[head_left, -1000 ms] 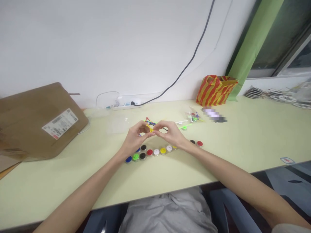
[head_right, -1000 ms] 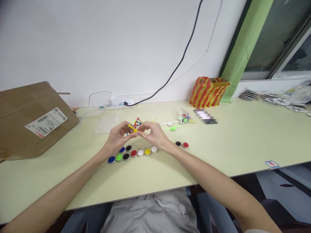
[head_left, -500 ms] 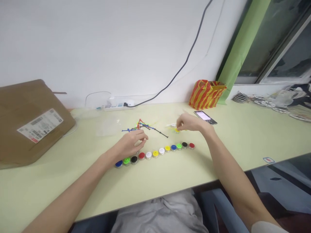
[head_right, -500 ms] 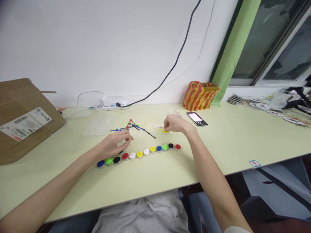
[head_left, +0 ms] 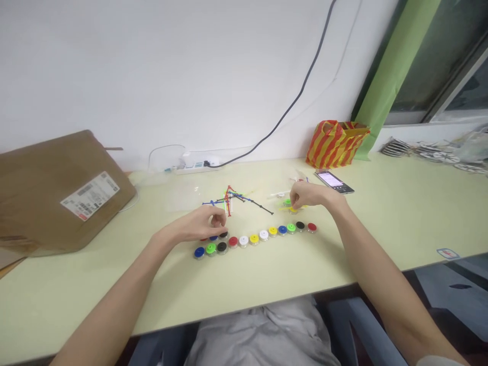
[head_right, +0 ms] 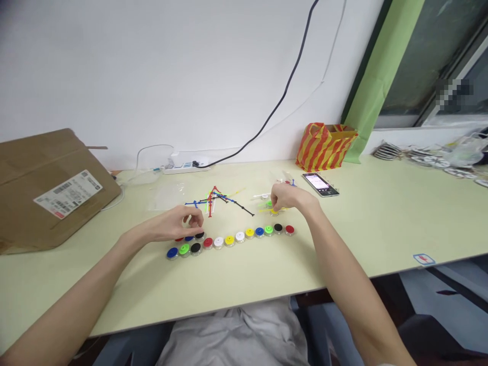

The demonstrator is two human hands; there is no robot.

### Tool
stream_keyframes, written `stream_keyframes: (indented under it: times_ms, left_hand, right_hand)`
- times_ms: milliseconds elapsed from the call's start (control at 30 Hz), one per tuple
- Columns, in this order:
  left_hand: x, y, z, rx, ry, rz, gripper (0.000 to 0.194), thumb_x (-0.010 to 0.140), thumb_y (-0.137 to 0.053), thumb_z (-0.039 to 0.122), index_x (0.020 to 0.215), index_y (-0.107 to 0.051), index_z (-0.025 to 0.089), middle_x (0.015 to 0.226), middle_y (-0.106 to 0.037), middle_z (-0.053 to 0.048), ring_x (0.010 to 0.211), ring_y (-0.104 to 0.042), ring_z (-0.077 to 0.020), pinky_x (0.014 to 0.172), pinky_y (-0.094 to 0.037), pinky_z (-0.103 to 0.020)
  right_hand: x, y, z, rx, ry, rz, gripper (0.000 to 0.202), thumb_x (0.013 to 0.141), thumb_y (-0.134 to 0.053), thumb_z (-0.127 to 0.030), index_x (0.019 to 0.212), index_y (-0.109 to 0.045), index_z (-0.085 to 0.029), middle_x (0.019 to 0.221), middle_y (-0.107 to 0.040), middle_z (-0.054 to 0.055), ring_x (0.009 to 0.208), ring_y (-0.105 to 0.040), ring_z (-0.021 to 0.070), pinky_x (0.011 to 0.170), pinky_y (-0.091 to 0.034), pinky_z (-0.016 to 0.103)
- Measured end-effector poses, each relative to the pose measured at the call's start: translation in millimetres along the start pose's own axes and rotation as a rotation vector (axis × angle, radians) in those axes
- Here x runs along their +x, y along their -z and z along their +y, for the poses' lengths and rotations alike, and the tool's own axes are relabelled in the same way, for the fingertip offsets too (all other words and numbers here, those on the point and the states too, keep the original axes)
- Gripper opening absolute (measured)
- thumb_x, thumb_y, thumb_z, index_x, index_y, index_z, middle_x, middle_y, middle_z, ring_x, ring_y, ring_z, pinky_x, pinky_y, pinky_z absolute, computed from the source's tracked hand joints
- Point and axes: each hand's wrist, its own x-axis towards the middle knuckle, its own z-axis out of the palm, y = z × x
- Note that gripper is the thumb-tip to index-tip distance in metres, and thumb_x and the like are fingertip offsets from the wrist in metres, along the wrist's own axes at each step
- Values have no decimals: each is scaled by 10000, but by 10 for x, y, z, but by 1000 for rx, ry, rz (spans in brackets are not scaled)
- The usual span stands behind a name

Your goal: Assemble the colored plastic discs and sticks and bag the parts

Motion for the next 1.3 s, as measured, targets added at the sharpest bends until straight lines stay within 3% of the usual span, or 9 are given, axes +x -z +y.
stream_keyframes:
  times_ms: [167, 300, 400, 533, 700, 1033, 1300]
  left_hand:
    - [-1, 29, 15, -43, 19, -59, 277, 814, -682, 489, 865, -727, 220, 794, -642, -32, 666, -567, -164, 585, -413, -264]
    - [14, 18, 53, -28, 14, -114, 246, 850, -648, 440, 858, -728, 207, 830, -651, -32, 735, -569, -161, 667, -429, -260]
    - [30, -3, 77, -37, -11, -111, 223, 858, -631, 402, 839, -728, 202, 819, -651, -30, 745, -563, -160, 686, -429, -261]
    - [51, -36, 65, -50, -11, -95, 196, 849, -636, 372, 798, -721, 202, 785, -645, -20, 714, -560, -150, 664, -426, -253]
    - [61, -61, 17, -28, 36, -83, 192, 848, -646, 369, 820, -737, 201, 816, -674, -27, 701, -596, -145, 645, -443, -242]
    - [56, -76, 18, -59, -3, -52, 239, 827, -672, 423, 779, -741, 199, 779, -689, -34, 652, -615, -140, 625, -472, -239]
    - [38, -91, 12, -79, 15, -52, 251, 812, -689, 442, 797, -735, 196, 734, -670, -32, 646, -620, -152, 602, -458, -245]
  right_hand:
    - [-43, 26, -69, -63, -13, 7, 116, 653, -786, -218, 655, -679, -173, 675, -625, 7, 604, -535, 137, 674, -447, 337]
    - [-115, 70, -208, -138, -35, -13, 80, 740, -721, -181, 722, -645, -163, 780, -641, 16, 666, -546, 133, 656, -417, 289]
    - [-156, 57, -359, -151, 7, 42, 45, 792, -674, -177, 764, -639, -169, 823, -654, 20, 693, -557, 131, 622, -379, 257]
    - [-140, -64, -589, -158, 76, 122, 18, 816, -646, -163, 811, -642, -180, 843, -669, 18, 671, -557, 121, 590, -339, 243]
    - [-34, -273, -780, -214, 151, 128, 60, 845, -627, -163, 865, -671, -198, 860, -691, 27, 675, -549, 133, 573, -308, 252]
    - [115, -497, -815, -261, 281, 207, 132, 865, -587, -154, 912, -695, -215, 871, -711, 28, 744, -580, 151, 603, -294, 257]
    - [395, -550, -837, -300, 225, 338, 221, 965, -503, -227, 1004, -720, -222, 1028, -737, 67, 939, -643, 198, 722, -386, 265]
